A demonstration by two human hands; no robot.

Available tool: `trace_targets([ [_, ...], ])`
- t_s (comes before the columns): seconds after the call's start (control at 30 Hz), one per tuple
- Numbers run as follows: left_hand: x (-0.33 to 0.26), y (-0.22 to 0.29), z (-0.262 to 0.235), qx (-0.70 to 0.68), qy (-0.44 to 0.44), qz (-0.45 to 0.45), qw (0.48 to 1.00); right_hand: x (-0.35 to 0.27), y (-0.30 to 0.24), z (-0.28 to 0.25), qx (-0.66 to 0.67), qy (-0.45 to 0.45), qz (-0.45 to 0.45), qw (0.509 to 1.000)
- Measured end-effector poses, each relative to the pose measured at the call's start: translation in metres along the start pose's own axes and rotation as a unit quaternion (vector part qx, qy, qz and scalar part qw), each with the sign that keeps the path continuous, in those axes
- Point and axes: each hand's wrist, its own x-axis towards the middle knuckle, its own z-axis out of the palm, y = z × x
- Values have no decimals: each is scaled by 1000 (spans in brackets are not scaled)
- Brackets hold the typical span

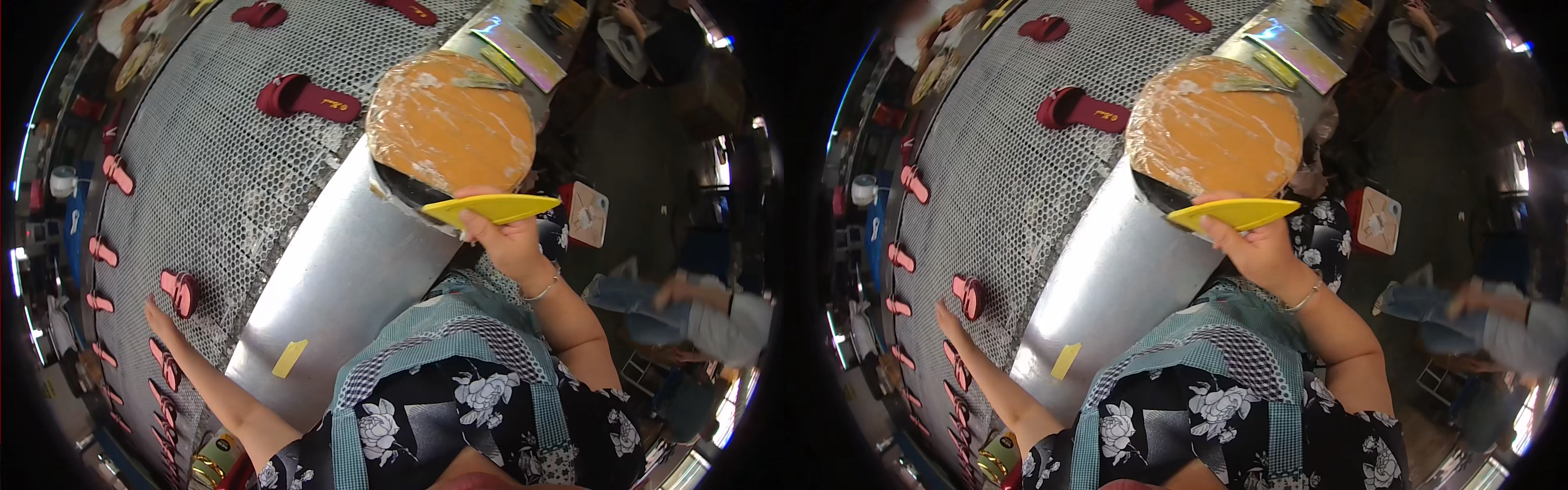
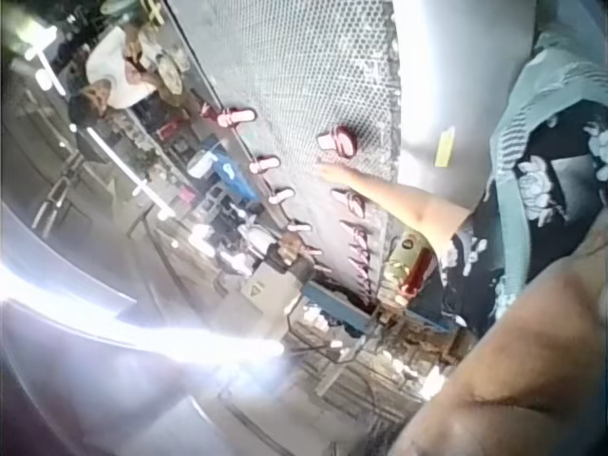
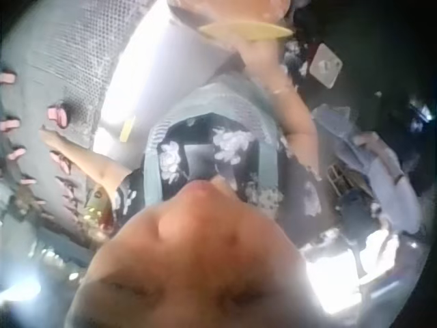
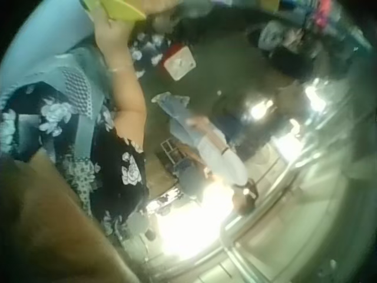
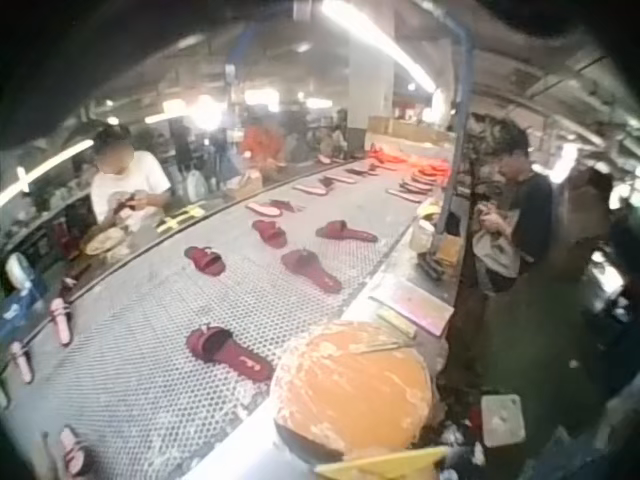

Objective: The person picks up sandals one at a time from a conveyor belt, applies adhesive along the straps and soles using a scraper tool, and places the sandals back onto the conveyor belt.

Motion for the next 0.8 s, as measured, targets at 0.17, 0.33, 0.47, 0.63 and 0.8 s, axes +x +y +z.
trace_targets([
  [0.17,-65,198,94,-52,-300,185,934,12,2,-12,-114,28,-11,993],
  [0.33,-113,308,220,216,-289,311,879,23,-12,-17,-265,3,-28,964],
  [0.47,-92,332,262,280,-266,266,883,31,-7,-17,-329,-23,-66,942],
  [0.63,-62,314,266,238,-171,286,912,36,-16,-16,-429,-105,-93,892],
  [0.8,-85,298,218,28,-26,331,943,32,-17,-24,-222,13,-8,975],
])
